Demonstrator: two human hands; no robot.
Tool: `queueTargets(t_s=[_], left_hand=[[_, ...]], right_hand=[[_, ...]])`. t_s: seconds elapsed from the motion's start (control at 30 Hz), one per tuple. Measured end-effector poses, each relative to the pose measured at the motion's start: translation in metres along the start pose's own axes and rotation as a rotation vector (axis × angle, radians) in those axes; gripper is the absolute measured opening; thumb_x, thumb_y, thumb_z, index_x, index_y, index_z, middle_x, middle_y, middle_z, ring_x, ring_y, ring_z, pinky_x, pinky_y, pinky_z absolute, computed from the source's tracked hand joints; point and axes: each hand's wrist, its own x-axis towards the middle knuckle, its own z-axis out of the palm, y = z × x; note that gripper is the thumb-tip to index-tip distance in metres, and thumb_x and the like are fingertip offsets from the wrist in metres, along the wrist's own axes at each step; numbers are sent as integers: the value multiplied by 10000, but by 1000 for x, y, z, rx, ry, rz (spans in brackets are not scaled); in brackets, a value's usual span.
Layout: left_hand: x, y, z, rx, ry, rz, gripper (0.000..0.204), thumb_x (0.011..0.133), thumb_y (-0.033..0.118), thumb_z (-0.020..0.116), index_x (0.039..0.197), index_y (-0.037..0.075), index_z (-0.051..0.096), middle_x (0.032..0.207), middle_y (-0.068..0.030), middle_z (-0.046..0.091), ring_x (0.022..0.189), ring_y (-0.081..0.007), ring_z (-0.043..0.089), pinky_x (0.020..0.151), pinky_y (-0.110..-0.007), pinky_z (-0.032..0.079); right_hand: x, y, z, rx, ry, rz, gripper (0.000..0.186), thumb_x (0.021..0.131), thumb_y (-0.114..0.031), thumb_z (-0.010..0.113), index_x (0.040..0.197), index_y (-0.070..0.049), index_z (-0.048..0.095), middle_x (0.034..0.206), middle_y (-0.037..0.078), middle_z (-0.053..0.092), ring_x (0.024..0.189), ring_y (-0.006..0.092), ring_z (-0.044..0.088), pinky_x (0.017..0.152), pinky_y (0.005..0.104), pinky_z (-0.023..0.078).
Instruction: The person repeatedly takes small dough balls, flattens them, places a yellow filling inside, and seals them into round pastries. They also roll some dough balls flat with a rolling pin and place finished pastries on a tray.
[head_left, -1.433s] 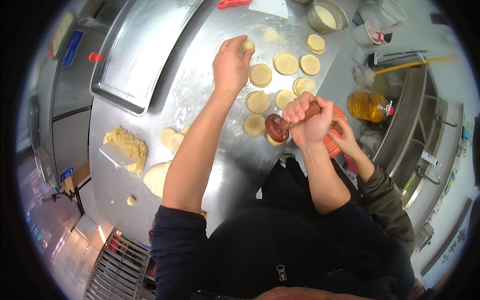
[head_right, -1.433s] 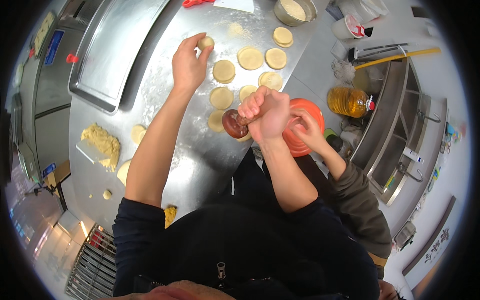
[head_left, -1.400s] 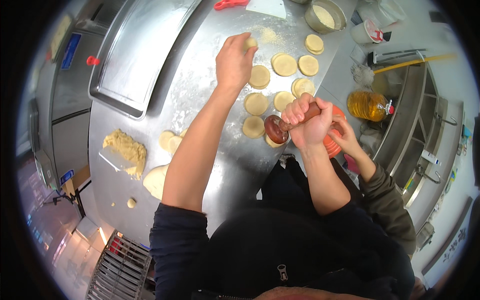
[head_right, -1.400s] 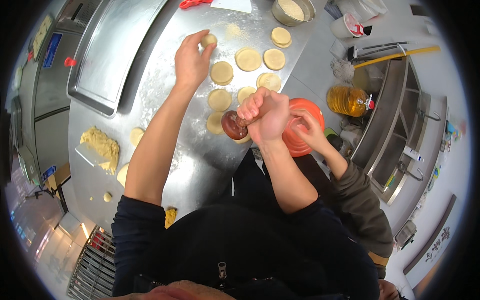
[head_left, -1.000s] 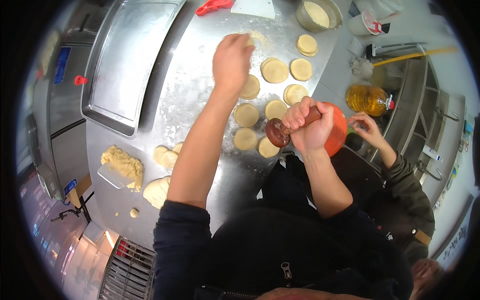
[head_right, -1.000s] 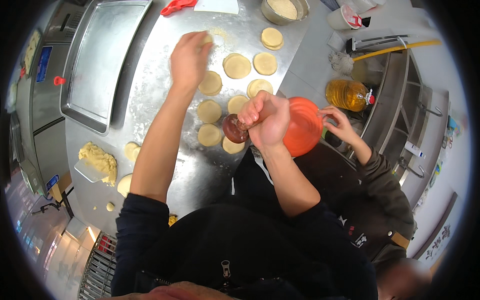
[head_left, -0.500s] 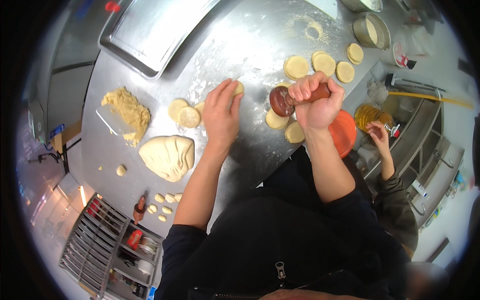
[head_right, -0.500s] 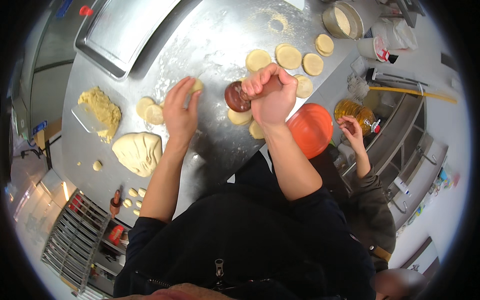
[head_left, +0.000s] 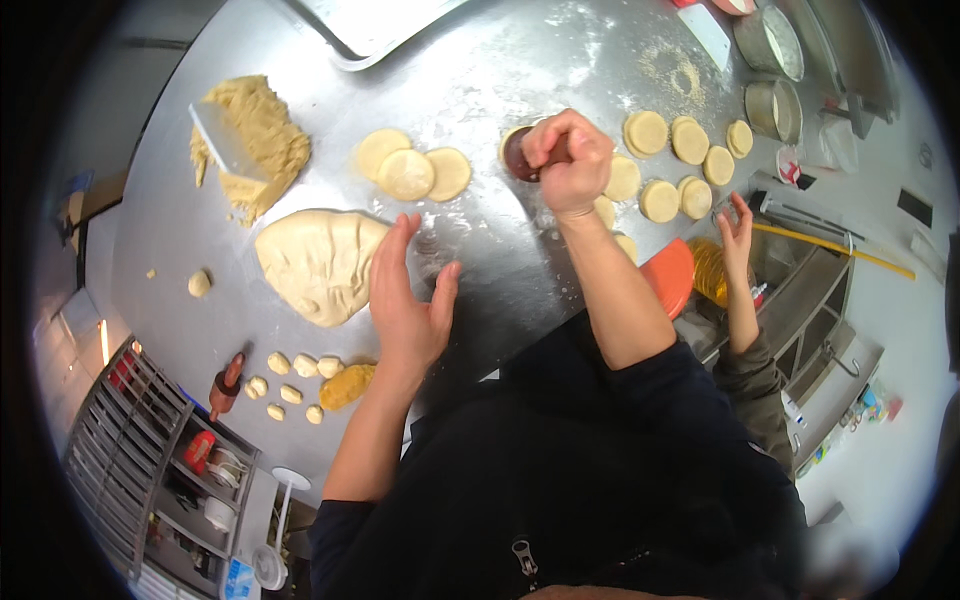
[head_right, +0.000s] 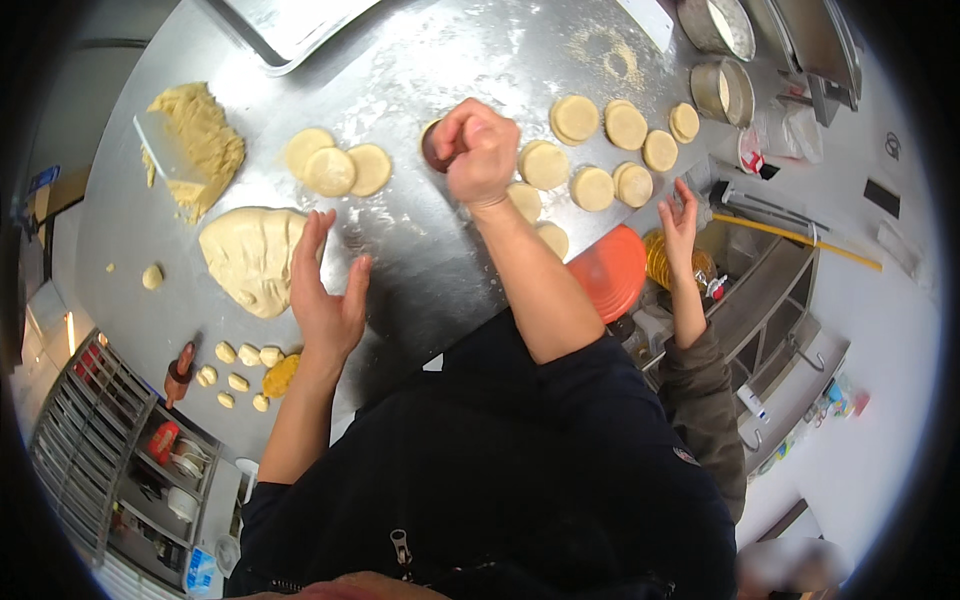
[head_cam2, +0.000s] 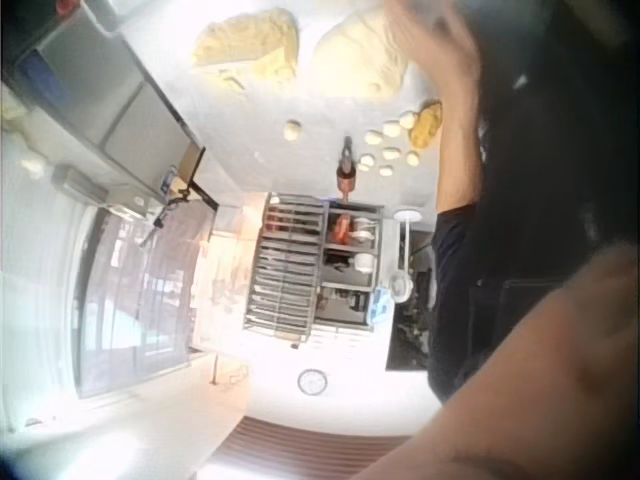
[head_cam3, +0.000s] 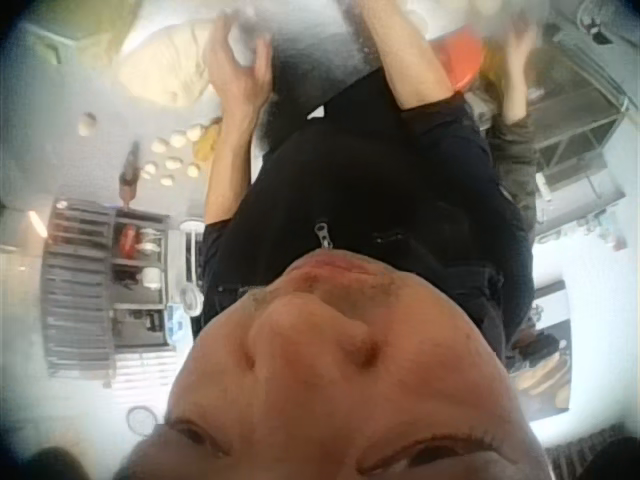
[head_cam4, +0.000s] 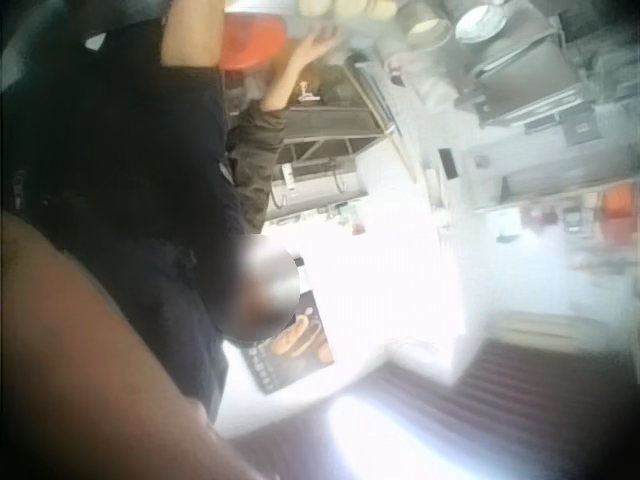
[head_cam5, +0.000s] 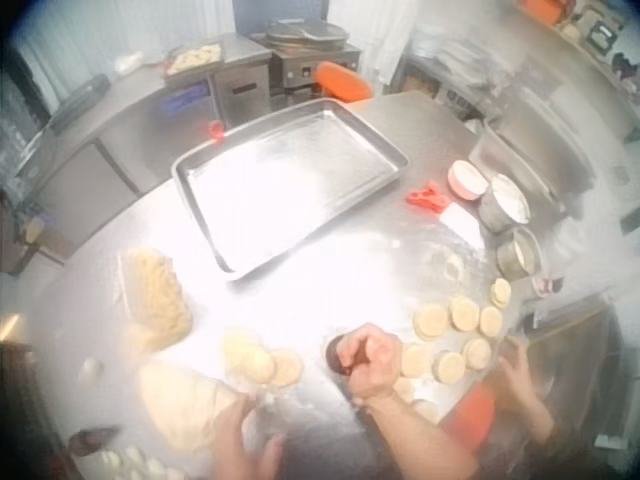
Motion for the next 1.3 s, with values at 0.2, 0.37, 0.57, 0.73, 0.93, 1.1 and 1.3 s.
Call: queueTargets(t_s=[0.2, 0.37, 0.57, 0.73, 0.93, 1.1, 1.3], left_hand=[[-43, -1, -30, -96, -6, -113, 666, 902, 92, 773, 1482, -36, 472, 1354, -198, 651, 1262, -372, 612, 1081, -438, 472], [-49, -2, -31, -305, -68, -281, 566, 970, 86, 706, 1481, -25, 487, 1379, -198, 644, 1278, -316, 618, 1084, -413, 479], [9, 23, 22, -1288, -193, -670, 478, 1118, 188, 488, 1542, -24, 424, 1536, -202, 499, 1364, -301, 556, 1143, -446, 456], [31, 27, 28, -1650, -274, -660, 471, 1102, 168, 534, 1523, -21, 444, 1491, -181, 534, 1348, -271, 564, 1143, -437, 466], [30, 20, 31, -1321, -319, -885, 482, 1004, 82, 697, 1442, -21, 525, 1281, -123, 688, 1155, -194, 672, 1007, -375, 558], [32, 18, 42, -1156, -332, -891, 329, 957, 60, 745, 1260, -38, 665, 1190, -102, 726, 1058, -184, 709, 881, -334, 598], [32, 20, 87, 2, -7, 91, 412, 881, 24, 729, 1283, -37, 660, 1279, -142, 702, 1203, -320, 671, 1040, -472, 523]], right_hand=[[0, -41, -27, 408, -38, -102, 397, 950, -361, 407, 745, -34, 497, 602, 101, 498, 547, 214, 450, 554, 369, 418], [4, -66, -18, 381, -39, -80, 383, 939, -382, 404, 733, -65, 465, 589, 83, 474, 538, 207, 419, 558, 364, 384], [-9, -57, -6, 1030, 223, 441, 308, 928, -343, 426, 713, -122, 441, 577, -21, 386, 529, 148, 395, 553, 327, 367], [-29, -45, -2, 1121, 405, 591, 293, 930, -327, 422, 711, -134, 437, 587, -20, 383, 544, 146, 417, 573, 322, 384], [-36, -38, -19, 1017, 427, 561, 306, 931, -354, 434, 722, -132, 447, 595, -6, 398, 546, 155, 418, 586, 327, 389], [-25, -46, -43, 870, 464, 447, 340, 927, -399, 430, 718, -132, 440, 596, 15, 399, 554, 175, 416, 591, 347, 385], [-20, -57, -57, 692, 446, 321, 378, 943, -414, 389, 729, -112, 463, 605, 37, 432, 565, 204, 424, 610, 374, 397]])
